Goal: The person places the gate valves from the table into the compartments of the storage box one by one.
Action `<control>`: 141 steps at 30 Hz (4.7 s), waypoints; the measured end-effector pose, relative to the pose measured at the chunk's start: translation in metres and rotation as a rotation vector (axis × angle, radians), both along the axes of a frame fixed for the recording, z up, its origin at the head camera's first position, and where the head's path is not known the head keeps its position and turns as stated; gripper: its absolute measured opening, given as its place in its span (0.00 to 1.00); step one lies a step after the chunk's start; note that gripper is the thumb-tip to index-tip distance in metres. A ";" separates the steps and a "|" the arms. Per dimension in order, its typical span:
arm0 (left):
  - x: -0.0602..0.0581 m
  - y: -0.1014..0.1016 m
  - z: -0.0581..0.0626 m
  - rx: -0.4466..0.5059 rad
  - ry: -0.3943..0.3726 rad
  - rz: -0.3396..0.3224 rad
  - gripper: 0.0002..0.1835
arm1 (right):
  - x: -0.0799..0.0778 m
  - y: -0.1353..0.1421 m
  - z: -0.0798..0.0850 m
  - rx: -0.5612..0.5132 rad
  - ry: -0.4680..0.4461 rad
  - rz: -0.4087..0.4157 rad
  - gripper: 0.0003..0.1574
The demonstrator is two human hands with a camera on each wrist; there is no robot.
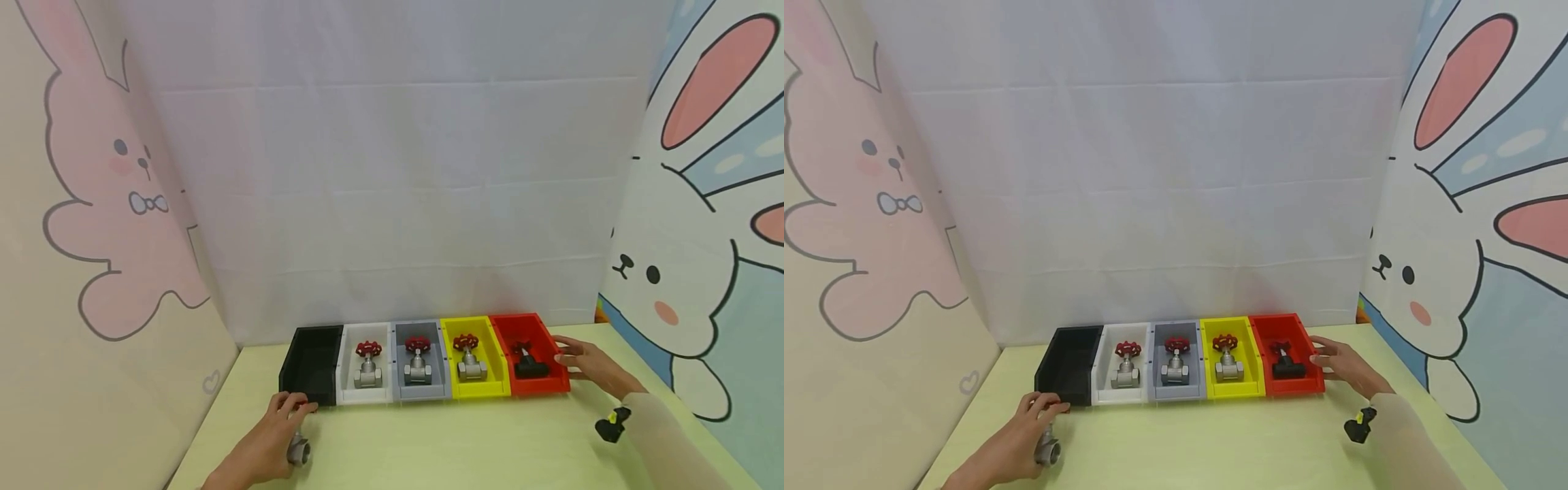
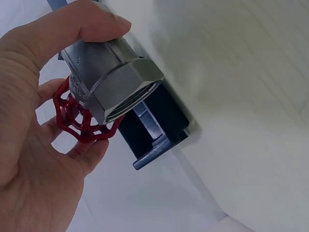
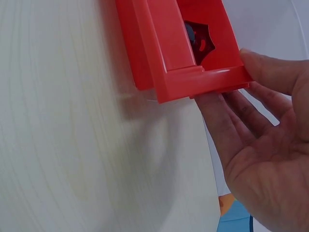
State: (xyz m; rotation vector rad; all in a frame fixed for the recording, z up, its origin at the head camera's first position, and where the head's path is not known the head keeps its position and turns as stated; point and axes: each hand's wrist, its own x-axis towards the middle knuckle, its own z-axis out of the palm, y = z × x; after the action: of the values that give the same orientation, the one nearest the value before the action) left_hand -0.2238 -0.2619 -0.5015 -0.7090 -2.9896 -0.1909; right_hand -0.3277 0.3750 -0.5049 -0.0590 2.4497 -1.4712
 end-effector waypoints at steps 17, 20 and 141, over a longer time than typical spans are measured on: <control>-0.009 0.006 0.020 0.068 0.183 -0.013 0.54 | 0.001 -0.001 0.002 -0.022 -0.005 0.003 0.46; -0.011 0.007 0.025 0.063 0.220 -0.036 0.53 | 0.001 -0.001 0.002 -0.018 0.007 0.011 0.46; -0.138 0.023 0.000 0.105 -0.165 0.182 0.47 | 0.002 -0.001 -0.002 -0.014 0.015 -0.027 0.43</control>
State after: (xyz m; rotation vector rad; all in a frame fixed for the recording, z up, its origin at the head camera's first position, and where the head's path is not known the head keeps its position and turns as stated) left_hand -0.3614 -0.2388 -0.5013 -0.4276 -3.1479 -0.4121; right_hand -0.3260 0.3740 -0.5072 -0.0401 2.4616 -1.5043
